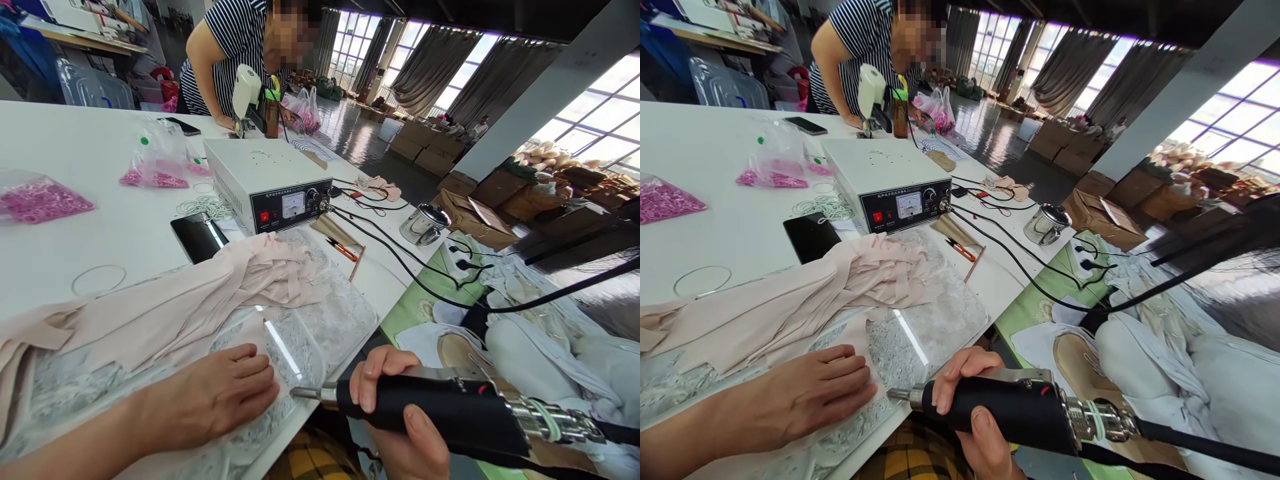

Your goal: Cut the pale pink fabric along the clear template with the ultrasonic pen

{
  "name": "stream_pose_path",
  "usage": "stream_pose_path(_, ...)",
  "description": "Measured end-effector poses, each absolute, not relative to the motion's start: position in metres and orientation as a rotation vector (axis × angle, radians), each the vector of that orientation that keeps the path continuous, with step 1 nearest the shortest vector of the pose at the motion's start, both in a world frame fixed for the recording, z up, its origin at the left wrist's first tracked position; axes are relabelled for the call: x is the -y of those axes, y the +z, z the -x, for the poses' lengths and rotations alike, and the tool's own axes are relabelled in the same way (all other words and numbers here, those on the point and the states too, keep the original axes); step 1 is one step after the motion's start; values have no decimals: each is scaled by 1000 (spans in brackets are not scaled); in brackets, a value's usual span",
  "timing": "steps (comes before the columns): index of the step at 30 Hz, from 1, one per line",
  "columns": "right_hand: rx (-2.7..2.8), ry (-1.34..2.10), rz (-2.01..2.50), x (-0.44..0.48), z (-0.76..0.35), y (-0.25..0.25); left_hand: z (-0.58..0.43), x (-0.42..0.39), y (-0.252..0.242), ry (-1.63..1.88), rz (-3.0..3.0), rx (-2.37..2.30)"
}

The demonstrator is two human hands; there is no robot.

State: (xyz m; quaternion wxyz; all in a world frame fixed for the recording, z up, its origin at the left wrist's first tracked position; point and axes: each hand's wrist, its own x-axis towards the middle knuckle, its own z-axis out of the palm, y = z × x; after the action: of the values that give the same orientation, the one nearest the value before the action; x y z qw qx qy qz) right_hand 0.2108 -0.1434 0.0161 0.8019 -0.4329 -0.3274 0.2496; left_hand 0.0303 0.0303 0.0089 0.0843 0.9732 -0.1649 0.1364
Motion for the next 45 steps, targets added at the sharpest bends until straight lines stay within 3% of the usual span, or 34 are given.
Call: stream_pose_path(45, 858, 645, 815, 146, -209, 10, -31, -29, 8, 386, -2986, 545)
